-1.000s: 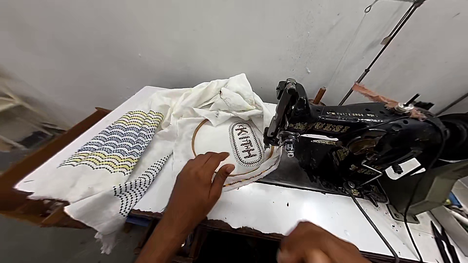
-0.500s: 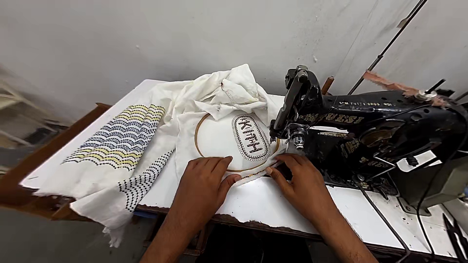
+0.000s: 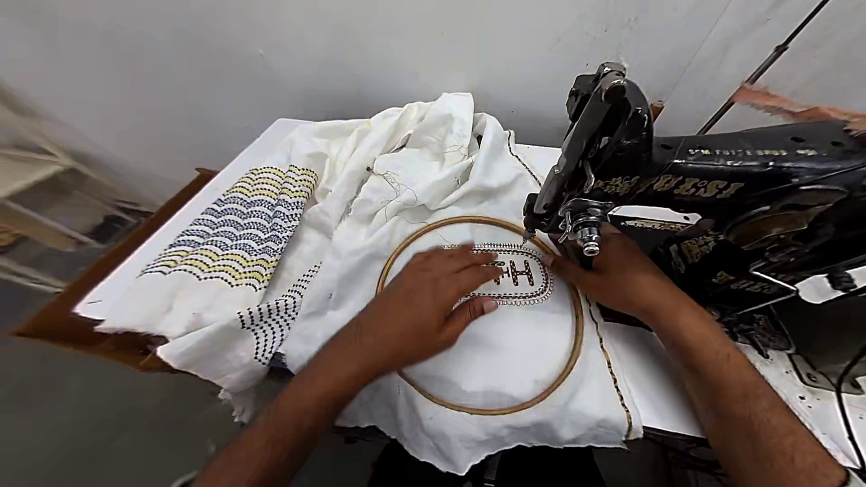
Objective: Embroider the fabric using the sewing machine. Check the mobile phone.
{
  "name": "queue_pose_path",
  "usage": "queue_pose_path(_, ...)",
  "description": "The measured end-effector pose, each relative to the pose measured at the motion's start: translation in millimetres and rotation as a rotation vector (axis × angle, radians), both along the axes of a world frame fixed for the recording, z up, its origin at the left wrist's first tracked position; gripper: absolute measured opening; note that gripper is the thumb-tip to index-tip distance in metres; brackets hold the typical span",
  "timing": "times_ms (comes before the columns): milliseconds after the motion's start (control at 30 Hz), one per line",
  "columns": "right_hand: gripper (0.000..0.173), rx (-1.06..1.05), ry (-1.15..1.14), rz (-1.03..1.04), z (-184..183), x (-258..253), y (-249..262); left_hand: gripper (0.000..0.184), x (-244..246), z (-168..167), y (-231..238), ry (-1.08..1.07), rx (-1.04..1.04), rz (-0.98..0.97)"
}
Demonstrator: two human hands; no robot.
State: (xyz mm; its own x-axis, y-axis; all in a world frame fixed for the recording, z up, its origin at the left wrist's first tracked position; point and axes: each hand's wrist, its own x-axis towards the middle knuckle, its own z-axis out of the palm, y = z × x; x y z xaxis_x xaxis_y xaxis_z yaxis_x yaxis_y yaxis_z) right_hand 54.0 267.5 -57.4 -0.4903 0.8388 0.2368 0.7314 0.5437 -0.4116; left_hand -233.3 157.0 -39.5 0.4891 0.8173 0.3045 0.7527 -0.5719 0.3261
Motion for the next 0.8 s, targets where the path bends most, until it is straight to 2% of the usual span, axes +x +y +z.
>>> queue_pose_path(67, 0.042, 0.004, 0.011, -0.009, -4.8, 0.9, -1.5, 0.049, -13.1, -9.7, 21.9, 0.144, -0.004, 0.066)
queue_pose_path(133, 0.043, 0.016, 0.012, -0.007, -7.8, 2.3, -2.9, 0.047, -29.1, -19.5, 39.8, 0.182, -0.028, 0.139)
queue_pose_path(233, 0.039, 0.034, -0.005, 0.010, -8.3, 2.1, -2.8, 0.033, -45.4, -20.1, 55.8, 0.104, -0.029, 0.195)
queue_pose_path(300, 0.035, 0.048, -0.027, 0.033, -6.6, 1.4, 1.0, 0.015, -46.3, -11.7, 55.5, 0.041, -0.049, 0.240)
queue_pose_path(367, 0.029, 0.027, -0.019, 0.055, -2.1, 1.7, 9.0, 0.008, -47.9, -3.8, 51.2, 0.003, -0.098, 0.238)
queue_pose_path(467, 0.025, -0.039, 0.041, 0.016, 15.6, 3.3, 18.0, 0.012, -65.2, 11.2, 52.0, -0.129, -0.174, 0.263)
queue_pose_path(533, 0.030, -0.109, 0.135, -0.125, 25.4, -0.5, 20.0, 0.019, -78.6, 19.1, 62.1, -0.101, -0.021, 0.409)
queue_pose_path(600, 0.027, -0.093, 0.254, -0.261, 21.5, -4.9, 20.3, 0.031, -82.6, 26.6, 76.9, -0.002, 0.159, 0.515)
queue_pose_path(667, 0.020, 0.064, 0.317, -0.275, 12.4, -7.2, 23.7, 0.045, -76.7, 38.2, 93.6, 0.053, 0.190, 0.450)
queue_pose_path(800, 0.014, 0.122, 0.311, -0.285, 13.9, -2.2, 19.4, 0.034, -29.8, 38.3, 121.6, 0.035, 0.104, 0.025)
